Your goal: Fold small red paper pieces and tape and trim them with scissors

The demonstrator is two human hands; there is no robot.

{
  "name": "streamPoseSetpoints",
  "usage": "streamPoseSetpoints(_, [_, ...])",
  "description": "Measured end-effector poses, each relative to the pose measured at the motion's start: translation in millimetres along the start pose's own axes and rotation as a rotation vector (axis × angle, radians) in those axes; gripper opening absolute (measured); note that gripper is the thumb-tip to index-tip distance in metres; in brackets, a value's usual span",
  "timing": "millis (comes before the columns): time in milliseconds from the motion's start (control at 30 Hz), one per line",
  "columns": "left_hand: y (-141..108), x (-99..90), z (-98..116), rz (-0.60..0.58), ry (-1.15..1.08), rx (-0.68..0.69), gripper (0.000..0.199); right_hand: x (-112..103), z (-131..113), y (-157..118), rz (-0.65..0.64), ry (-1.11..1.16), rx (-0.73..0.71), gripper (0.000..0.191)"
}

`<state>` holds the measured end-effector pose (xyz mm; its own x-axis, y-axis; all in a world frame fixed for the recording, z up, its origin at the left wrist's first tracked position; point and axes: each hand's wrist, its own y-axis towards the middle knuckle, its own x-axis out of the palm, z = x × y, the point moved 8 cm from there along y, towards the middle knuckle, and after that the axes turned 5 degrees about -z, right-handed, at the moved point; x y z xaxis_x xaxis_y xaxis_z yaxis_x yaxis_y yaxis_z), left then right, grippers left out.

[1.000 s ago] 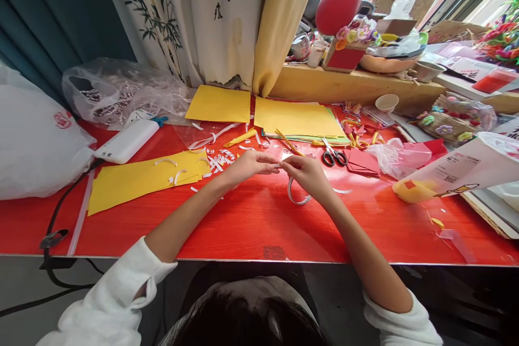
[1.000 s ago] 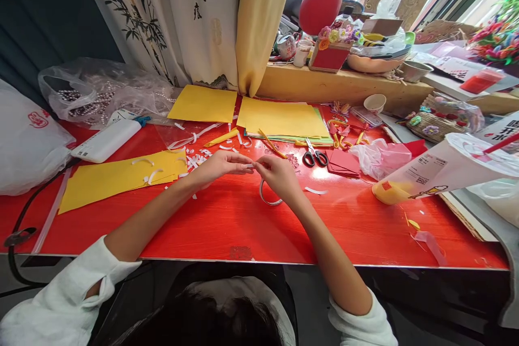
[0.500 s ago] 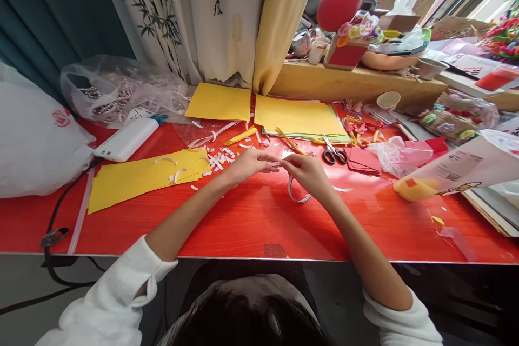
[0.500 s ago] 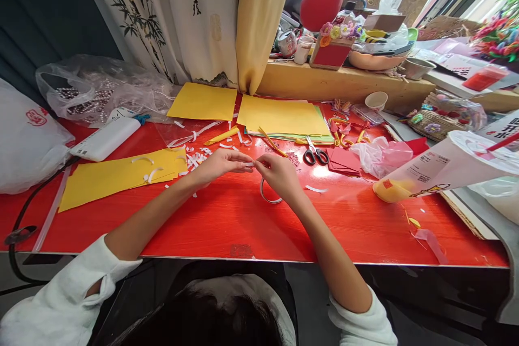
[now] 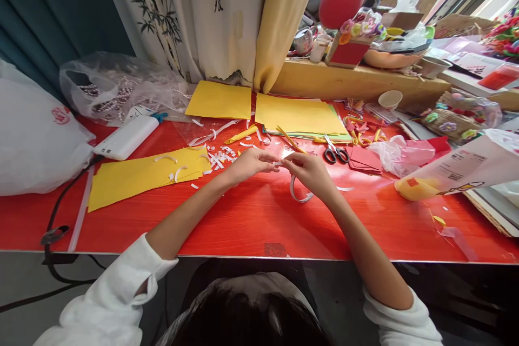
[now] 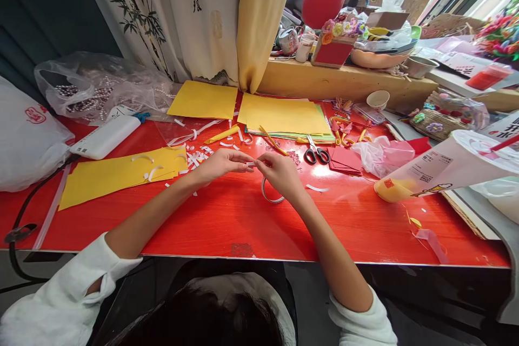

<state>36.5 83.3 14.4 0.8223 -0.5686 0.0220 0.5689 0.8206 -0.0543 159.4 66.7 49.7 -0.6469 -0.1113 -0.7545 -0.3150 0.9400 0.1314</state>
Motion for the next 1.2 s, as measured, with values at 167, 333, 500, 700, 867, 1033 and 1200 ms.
streamPoseSetpoints(167, [0.5,0.0,-1.8,-0.006,-0.009,-0.004,0.021,0.9,0.1,0.5,-0.012,0.021,-0.008,0.023])
streamPoseSetpoints(333, [-0.5,-1.6,0.0,0.037,-0.021,-0.027,0.019,-3.0,1.4,-0.1,0.011,0.087,0.024,0.023])
streamPoseSetpoints(500, [-2.8,-1.9,4.4,0.081,-0.092,-0.029,0.018,-3.5,4.1,0.2,0.013,0.128,0.034,0.025])
streamPoseSetpoints(700, [-5.1,3.9,7.1,0.053,-0.142,-0.029,0.018,2.2,5.5,1.9,-0.011,0.101,0.008,0.028])
streamPoseSetpoints(867, [-4.9,5.1,5.6,0.043,-0.173,-0.024,0.018,3.0,5.5,2.2,0.003,0.098,0.004,0.026])
streamPoseSetpoints(1033, [-3.6,3.6,1.6,0.072,-0.221,-0.02,0.019,3.2,7.6,2.9,0.021,0.13,0.01,0.025])
streamPoseSetpoints(1200, [-3.1,5.1,0.2,0.072,-0.228,-0.015,0.02,2.5,7.0,1.8,0.036,0.111,0.008,0.024])
